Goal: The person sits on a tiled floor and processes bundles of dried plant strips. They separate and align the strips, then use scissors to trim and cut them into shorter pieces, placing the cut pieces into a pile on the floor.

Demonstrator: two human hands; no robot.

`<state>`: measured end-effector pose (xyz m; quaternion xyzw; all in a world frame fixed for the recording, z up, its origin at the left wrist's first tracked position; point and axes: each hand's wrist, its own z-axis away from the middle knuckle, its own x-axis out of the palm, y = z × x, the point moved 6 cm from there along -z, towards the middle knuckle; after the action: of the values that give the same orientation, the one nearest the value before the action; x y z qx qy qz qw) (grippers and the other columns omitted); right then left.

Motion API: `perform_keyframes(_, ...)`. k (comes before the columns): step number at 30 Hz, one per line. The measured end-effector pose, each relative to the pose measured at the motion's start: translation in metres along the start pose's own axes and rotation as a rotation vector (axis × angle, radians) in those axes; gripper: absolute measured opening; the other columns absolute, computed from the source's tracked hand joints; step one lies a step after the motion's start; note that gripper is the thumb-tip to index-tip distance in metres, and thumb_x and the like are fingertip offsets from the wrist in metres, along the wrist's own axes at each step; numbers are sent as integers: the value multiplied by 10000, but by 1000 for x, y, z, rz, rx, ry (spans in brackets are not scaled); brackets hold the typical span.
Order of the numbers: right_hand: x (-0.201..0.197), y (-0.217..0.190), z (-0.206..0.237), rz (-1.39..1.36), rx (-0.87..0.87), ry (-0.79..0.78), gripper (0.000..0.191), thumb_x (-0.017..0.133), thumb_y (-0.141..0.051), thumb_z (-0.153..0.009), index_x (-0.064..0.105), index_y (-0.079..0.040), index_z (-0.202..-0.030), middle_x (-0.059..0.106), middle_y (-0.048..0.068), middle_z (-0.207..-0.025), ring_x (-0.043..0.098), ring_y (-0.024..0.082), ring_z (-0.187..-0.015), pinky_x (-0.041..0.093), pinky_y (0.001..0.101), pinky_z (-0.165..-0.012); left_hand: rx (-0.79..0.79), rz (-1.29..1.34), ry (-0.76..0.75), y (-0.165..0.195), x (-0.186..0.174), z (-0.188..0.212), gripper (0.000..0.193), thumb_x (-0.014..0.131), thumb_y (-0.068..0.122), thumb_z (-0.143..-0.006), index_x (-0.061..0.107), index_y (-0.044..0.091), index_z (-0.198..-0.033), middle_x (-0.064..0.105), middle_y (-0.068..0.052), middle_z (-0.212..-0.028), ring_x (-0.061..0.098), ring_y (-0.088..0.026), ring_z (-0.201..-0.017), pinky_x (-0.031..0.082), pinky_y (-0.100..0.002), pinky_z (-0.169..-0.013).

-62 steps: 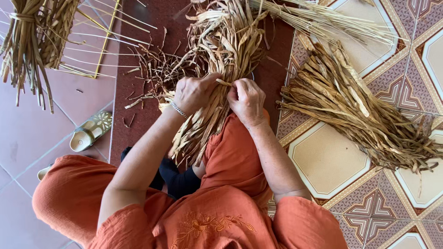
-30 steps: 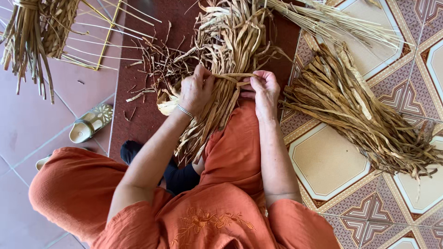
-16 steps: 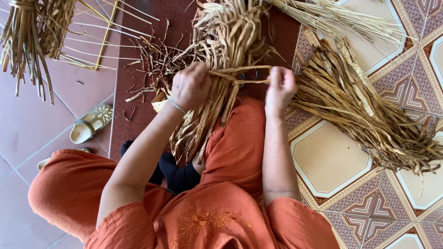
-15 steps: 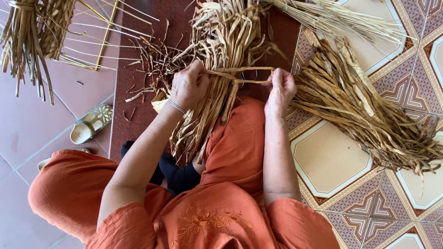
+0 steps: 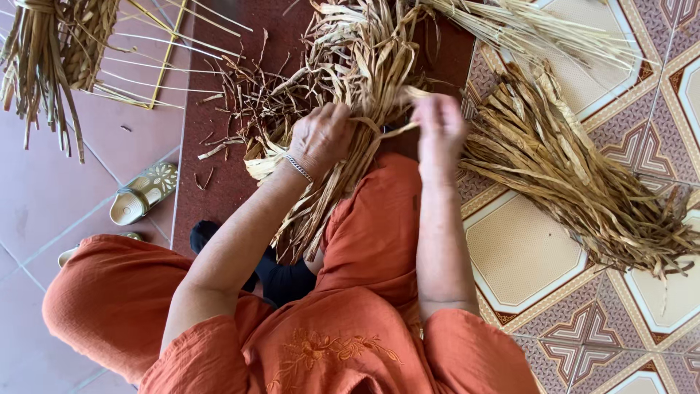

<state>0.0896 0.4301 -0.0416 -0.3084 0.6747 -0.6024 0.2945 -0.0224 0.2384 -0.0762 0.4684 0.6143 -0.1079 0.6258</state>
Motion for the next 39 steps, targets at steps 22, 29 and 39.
perform_keyframes(22,-41,-26,7,-707,161,86,531,516,-585,-1020,662,-120,-1232,713,137,-1258,689,259,-1103,570,496,-991,-372,218,-309,-16,-7,14,857,737,564,-882,308,55,-1423,648,-205,-1225,648,-325,-1069,427,-544,-1012)
perform_keyframes(29,8,-55,35,-833,236,-201,440,423,-449,-1176,606,-100,-979,728,178,-1041,707,324,-1003,542,605,-1063,-520,78,-504,-2,30,6,1526,904,663,-570,-52,30,-1579,592,-222,-1343,600,-367,-1214,360,-619,-1103)
perform_keyframes(39,103,-90,116,-487,63,-755,428,343,-362,-1222,502,-121,-905,660,64,-757,682,186,-768,450,552,-1219,-702,931,-205,-82,-46,16,780,976,212,-603,615,17,-1267,765,-117,-1086,760,-226,-937,650,-361,-875)
